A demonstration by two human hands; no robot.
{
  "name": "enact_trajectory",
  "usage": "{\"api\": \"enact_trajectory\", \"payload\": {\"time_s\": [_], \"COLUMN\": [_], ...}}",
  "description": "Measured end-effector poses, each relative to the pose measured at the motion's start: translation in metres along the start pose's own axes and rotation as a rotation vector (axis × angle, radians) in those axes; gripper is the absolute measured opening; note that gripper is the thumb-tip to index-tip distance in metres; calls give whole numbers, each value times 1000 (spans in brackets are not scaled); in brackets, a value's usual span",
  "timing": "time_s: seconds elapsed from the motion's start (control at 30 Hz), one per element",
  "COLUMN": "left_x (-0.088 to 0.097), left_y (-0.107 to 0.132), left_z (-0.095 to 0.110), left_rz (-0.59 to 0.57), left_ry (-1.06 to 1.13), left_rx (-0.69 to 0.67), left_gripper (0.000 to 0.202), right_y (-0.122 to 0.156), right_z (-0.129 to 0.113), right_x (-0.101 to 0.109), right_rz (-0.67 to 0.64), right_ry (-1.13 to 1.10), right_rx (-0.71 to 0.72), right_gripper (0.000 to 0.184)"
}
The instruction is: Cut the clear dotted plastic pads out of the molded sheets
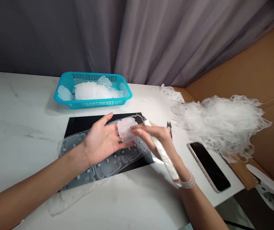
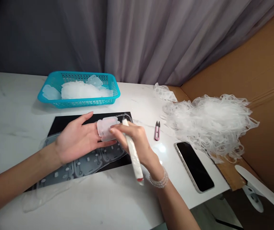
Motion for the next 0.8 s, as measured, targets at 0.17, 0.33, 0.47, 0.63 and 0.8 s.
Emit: {"api": "enact_trajectory", "payload": {"time_s": [0.17,0.33,0.47,0.63,0.8], "left_x": [-2,-3,-4,-4,-5], "left_y": [1,2,2,2,3], "left_z": [2,1,-1,1,-1], "left_rz": [-18,-36,-41,-21,-16], "left_ry": [41,53,46,40,30], "left_rx": [14,29,28,32,24], "left_gripper": [67,65,64,63,61], "right_y": [6,8,8,7,6], "right_z": [19,41,43,47,49], "right_x": [36,51,51,45,40], "right_rz": [467,564,543,489,442], "right_ry": [-264,-449,-432,-443,-442], "right_rx": [-131,-191,-223,-267,-274], "right_gripper": [38,40,46,44,42]}}
Point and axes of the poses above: each hand's wrist, its own y-axis away from the middle knuckle, its own x-axis out of the back of the hand, z = x × y, the point moved 5 cm from there along -y, towards the middle knuckle, and after that the axes turned 6 degrees about -z, right-handed, at the moved point
